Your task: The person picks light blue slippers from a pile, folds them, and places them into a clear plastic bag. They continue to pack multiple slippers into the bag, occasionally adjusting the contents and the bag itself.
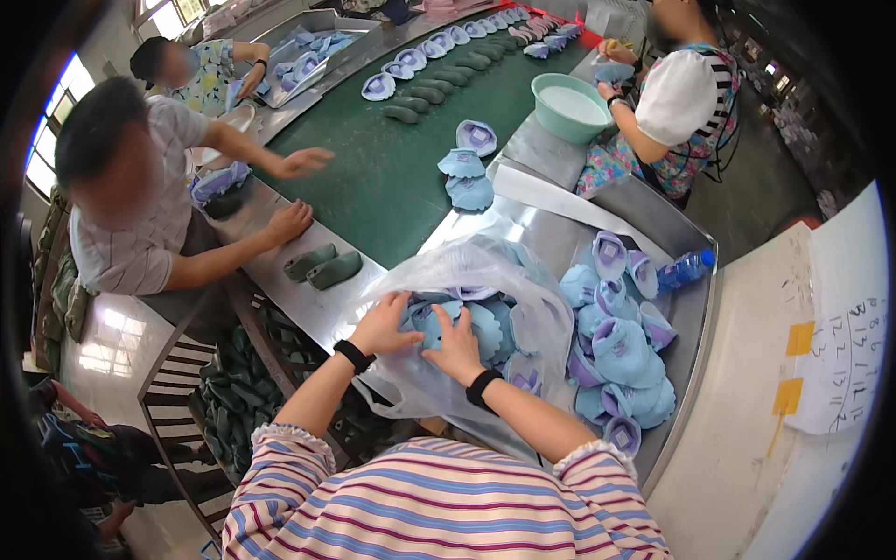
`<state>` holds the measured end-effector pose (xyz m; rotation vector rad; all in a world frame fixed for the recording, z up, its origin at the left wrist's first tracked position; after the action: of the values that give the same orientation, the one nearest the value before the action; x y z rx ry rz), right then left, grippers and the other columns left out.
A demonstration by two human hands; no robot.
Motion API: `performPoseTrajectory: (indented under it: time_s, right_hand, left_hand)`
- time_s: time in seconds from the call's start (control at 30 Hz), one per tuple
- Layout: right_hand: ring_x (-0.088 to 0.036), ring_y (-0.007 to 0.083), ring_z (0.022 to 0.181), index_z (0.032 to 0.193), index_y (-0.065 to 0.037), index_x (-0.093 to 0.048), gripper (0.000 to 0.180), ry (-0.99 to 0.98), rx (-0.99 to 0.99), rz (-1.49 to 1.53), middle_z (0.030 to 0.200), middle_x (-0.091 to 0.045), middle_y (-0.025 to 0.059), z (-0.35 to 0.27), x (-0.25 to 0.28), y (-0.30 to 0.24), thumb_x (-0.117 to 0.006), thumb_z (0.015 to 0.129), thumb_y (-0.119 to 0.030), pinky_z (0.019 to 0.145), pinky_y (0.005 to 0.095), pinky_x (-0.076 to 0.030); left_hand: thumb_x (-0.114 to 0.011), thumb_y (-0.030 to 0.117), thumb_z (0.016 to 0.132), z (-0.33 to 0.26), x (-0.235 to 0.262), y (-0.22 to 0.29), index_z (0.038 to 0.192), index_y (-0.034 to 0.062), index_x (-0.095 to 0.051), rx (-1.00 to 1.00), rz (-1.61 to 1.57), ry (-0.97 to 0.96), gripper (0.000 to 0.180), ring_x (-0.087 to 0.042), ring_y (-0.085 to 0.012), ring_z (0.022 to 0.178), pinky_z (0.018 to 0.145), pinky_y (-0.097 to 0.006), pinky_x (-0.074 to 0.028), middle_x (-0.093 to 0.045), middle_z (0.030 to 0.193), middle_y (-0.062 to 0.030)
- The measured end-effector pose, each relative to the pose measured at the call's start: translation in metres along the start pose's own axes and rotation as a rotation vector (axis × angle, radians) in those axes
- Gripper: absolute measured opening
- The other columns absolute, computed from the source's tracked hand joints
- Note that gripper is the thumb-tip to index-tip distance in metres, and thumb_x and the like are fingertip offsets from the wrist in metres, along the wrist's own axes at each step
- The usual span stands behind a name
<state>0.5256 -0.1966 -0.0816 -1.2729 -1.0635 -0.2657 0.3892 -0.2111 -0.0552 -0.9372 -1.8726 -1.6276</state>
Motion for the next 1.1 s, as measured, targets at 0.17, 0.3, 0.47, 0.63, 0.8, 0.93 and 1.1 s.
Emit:
performPoseTrajectory:
  time_s: [0.17,0.3,0.47,0.63,0.8,0.93,1.1]
  right_hand:
    - [-0.058,0.0226,0.072,0.129,-0.015,-0.049,0.079,-0.067,-0.116,0.246,0.102,-0.058,0.0151,0.022,-0.002,0.049,-0.075,0.054,-0.004,0.069,0.0327,-0.049]
    - [-0.056,0.0147,0.072,0.119,-0.01,-0.057,0.069,-0.091,-0.156,0.427,0.091,-0.061,0.0053,0.012,0.041,0.054,-0.074,0.053,-0.001,0.064,0.0295,-0.049]
    - [-0.055,0.0106,0.074,0.114,-0.009,-0.058,0.061,-0.243,-0.046,0.723,0.094,-0.059,0.0009,-0.002,0.089,0.061,-0.071,0.057,0.006,0.064,0.0275,-0.048]
    - [-0.05,0.0135,0.106,0.111,-0.007,-0.057,0.056,-0.367,0.263,0.74,0.106,-0.056,0.0002,-0.028,0.127,-0.003,-0.067,0.058,0.011,0.094,0.0273,-0.039]
    - [-0.05,0.0142,0.108,0.109,-0.008,-0.059,0.055,-0.437,0.302,0.774,0.111,-0.057,0.0007,-0.021,0.161,-0.013,-0.063,0.058,0.012,0.098,0.0298,-0.036]
    - [-0.053,0.0134,0.1,0.132,-0.009,-0.049,0.076,-0.381,0.514,0.347,0.107,-0.057,0.0018,-0.039,0.166,-0.054,-0.07,0.061,0.009,0.091,0.0278,-0.04]
    - [-0.054,0.0126,0.092,0.134,-0.006,-0.045,0.068,-0.06,0.205,0.596,0.103,-0.059,0.0046,-0.024,0.192,-0.027,-0.075,0.072,-0.007,0.085,0.0279,-0.044]
  left_hand:
    - [-0.079,0.025,0.062,-0.028,-0.001,-0.019,0.137,-0.0007,-0.031,-0.202,-0.069,0.019,0.093,-0.037,-0.037,0.128,0.102,-0.041,-0.038,-0.038,0.137,-0.0251]
    - [-0.067,0.012,0.066,-0.063,-0.007,-0.067,0.139,0.0024,-0.03,-0.011,0.266,0.048,0.082,-0.038,-0.0379,0.126,0.102,-0.046,-0.034,-0.041,0.133,-0.0249]
    - [-0.061,0.005,0.069,-0.085,-0.027,-0.061,0.133,0.0071,-0.041,0.179,0.3,-0.141,0.068,-0.045,-0.037,0.119,0.098,-0.046,-0.035,-0.048,0.128,-0.021]
    - [-0.064,0.013,0.077,-0.068,0.009,0.05,0.141,0.0075,-0.03,-0.251,-0.305,0.134,0.072,-0.046,-0.0335,0.121,0.096,-0.041,-0.041,-0.043,0.134,-0.0162]
    - [-0.056,0.033,0.091,-0.045,-0.033,0.066,0.149,0.0159,-0.012,-0.007,-1.766,-0.442,0.075,-0.038,-0.0252,0.128,0.104,-0.044,-0.037,-0.032,0.144,-0.0093]
    - [-0.062,0.025,0.086,-0.032,-0.012,0.102,0.144,0.0073,-0.026,-0.136,-1.318,-0.328,0.07,-0.046,-0.0238,0.123,0.101,-0.041,-0.041,-0.043,0.136,-0.0113]
    - [-0.062,0.016,0.083,-0.03,0.01,0.101,0.13,0.0046,-0.042,-0.013,-1.678,-0.083,0.052,-0.059,-0.0213,0.104,0.088,-0.037,-0.05,-0.058,0.116,-0.0109]
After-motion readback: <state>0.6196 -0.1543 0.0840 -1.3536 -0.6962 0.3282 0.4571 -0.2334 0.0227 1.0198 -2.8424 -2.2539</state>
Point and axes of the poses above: each hand's wrist, its own z-axis towards the middle knuckle, its own x-axis out of the back of the hand, y = z × x, the point moved 10 cm from there along z, towards the middle knuckle
